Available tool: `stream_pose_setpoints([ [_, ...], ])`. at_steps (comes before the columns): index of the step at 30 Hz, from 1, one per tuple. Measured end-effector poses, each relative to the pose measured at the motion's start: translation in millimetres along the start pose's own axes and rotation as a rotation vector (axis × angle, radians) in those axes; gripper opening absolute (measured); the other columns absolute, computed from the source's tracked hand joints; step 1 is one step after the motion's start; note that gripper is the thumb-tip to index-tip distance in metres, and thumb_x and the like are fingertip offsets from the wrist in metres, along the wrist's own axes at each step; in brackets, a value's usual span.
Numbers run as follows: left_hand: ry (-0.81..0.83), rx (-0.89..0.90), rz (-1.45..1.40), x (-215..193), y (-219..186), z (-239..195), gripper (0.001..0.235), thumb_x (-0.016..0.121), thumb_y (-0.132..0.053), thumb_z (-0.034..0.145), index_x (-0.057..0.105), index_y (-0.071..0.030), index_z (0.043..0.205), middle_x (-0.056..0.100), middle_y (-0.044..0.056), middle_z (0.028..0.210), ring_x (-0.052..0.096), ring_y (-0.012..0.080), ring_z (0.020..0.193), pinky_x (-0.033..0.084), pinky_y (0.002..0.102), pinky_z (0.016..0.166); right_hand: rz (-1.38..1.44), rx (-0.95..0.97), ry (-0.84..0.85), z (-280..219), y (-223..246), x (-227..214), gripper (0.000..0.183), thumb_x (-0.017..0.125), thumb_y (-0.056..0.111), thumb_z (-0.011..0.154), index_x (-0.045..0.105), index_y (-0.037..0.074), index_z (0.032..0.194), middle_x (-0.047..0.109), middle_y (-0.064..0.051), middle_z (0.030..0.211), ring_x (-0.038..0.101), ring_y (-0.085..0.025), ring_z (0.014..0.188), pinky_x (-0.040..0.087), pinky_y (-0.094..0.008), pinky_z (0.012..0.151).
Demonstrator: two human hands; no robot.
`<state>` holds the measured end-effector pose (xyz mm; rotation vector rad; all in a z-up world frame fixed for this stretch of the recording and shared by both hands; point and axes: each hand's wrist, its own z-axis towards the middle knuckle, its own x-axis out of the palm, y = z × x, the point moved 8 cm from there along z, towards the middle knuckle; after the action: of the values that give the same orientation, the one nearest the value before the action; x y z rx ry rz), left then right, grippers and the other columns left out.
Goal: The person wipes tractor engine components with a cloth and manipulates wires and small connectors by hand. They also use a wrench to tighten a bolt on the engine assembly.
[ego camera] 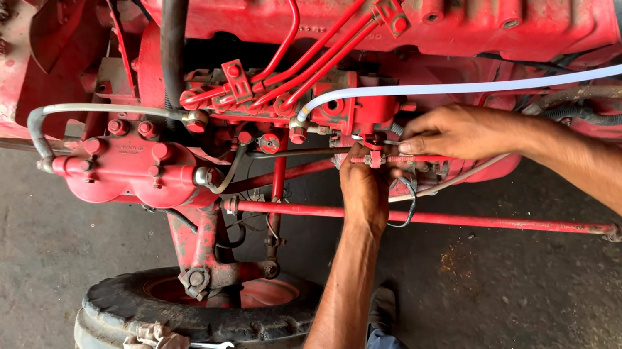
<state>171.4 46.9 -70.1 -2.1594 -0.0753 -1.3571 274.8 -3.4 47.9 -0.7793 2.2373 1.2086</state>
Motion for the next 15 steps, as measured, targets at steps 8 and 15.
stream_pose_setpoints([
  [8,0.061,-0.196,-0.23,9.8,20.2,-3.2,0.026,0.056,-0.029,0.103,0.061,-0.009,0.119,0.074,0.014,0.107,0.075,0.0219,0.091,0.063,0.032,0.076,0.037,0.202,-0.112,-20.0,5.8,-23.8,0.04,0.064,0.038,0.095,0.077,0.001,0.088,0.068,-0.007,0.068,0.058,-0.014,0.063,0.049,-0.04,0.058],
  [15,-0.011,-0.024,-0.087,-6.3,35.5,3.7,0.027,0.062,-0.028,0.108,0.064,-0.006,0.123,0.073,0.011,0.101,0.07,0.0178,0.082,0.055,0.029,0.065,-0.187,0.174,-0.106,-20.0,-2.5,-20.7,0.031,0.059,0.033,0.096,0.076,0.008,0.105,0.064,-0.003,0.067,0.059,-0.015,0.062,0.05,-0.038,0.062],
])
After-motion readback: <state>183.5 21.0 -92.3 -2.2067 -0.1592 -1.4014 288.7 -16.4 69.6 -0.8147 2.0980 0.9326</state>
